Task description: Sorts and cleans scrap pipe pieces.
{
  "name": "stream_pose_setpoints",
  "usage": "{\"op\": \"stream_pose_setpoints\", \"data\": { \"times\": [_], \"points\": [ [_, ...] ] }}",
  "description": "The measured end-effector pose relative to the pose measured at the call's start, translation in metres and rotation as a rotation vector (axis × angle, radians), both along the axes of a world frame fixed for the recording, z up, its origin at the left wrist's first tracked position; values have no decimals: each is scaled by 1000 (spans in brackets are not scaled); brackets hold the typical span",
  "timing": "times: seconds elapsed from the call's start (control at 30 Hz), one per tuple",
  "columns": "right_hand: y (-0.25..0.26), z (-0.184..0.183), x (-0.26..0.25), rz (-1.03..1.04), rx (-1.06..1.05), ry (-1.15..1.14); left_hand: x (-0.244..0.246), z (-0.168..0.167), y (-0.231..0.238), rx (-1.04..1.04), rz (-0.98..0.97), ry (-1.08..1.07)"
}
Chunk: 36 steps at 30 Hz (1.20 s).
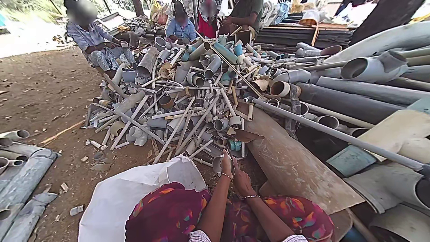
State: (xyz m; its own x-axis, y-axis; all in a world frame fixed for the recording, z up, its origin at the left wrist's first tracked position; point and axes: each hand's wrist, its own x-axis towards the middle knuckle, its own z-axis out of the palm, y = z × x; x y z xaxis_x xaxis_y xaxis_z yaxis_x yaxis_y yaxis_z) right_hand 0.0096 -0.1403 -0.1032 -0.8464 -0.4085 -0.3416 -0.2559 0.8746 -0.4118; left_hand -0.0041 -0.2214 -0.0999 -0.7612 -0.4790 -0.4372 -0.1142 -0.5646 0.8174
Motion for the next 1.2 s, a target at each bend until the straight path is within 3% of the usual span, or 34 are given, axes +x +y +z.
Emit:
{"op": "stream_pose_setpoints", "data": {
  "times": [0.13,0.27,0.37,0.57,0.7,0.83,0.97,1.1,1.2],
  "points": [
    [0,1,10,79,-19,54,-5,-2,2,8,46,-1],
    [0,-2,0,-7,-10,14,1,0,0,-13,-17,7],
    [1,-1,6,58,-10,68,-5,0,3,-20,46,-23],
    [1,-5,-3,-8,28,13,1,-1,3,-21,-26,-33],
    [0,-3,6,78,30,64,-5,-4,3,-8,17,-24],
    [1,-6,-4,-10,3,21,-1,-6,3,-30,-35,-28],
    [1,-3,6,94,15,79,-8,-7,5,-3,26,-30],
    [3,-9,-5,4,-17,36,-3,-11,3,-20,-47,-49],
    [3,-5,-1,67,4,56,-4,-6,5,-18,-17,-59]
  ]
}}
